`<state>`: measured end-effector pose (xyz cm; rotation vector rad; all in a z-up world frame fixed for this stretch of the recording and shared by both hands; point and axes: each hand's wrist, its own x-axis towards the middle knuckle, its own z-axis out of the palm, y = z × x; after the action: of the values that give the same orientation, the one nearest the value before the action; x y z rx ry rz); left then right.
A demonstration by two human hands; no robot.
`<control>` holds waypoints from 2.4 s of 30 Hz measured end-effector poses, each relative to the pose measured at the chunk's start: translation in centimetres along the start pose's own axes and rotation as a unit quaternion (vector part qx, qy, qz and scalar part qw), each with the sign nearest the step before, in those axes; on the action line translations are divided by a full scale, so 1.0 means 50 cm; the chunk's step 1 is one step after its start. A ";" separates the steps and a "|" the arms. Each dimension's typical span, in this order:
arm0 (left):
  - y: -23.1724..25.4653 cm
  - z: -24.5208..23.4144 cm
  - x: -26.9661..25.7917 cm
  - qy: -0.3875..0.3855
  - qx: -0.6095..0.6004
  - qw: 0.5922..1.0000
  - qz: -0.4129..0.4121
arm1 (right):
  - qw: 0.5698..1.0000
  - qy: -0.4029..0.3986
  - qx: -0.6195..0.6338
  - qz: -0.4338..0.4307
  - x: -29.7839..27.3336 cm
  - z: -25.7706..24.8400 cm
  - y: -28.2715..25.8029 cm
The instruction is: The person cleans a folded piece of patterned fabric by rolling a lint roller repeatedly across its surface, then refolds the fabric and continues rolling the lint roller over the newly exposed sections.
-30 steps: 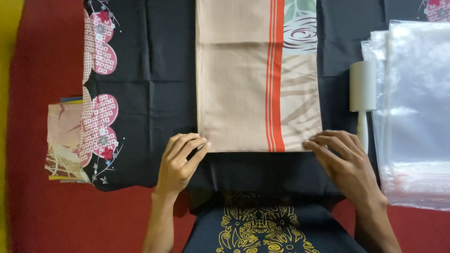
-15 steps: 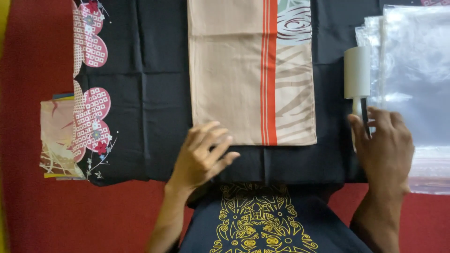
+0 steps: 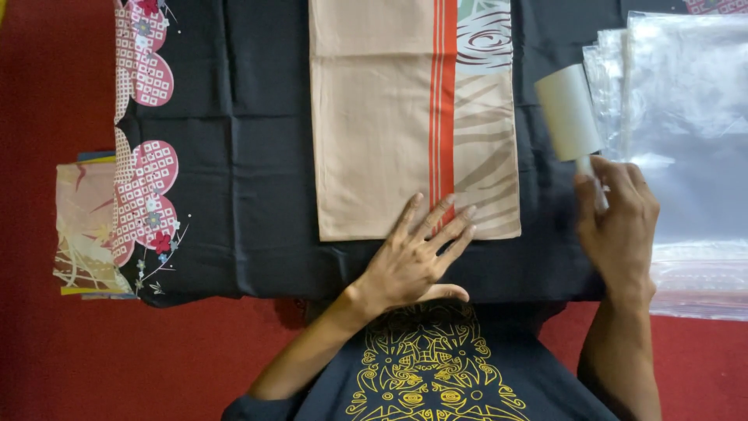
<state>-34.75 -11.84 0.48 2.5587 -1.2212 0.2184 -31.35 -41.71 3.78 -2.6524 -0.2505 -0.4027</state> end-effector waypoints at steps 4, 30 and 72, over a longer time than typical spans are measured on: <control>0.002 0.003 0.004 0.001 0.003 1.000 0.004 | 0.998 -0.017 0.042 -0.045 0.017 0.009 -0.034; 0.011 0.018 0.011 0.010 -0.001 1.000 -0.003 | 0.983 -0.036 0.009 -0.178 0.177 0.147 -0.011; -0.036 -0.103 -0.155 0.145 0.047 0.975 -0.161 | 0.922 -0.127 0.210 -0.299 0.342 0.196 -0.171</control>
<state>-38.27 -3.38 2.95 2.6394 -0.6952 0.5631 -14.95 -27.86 4.26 -2.1494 -1.1113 -0.1550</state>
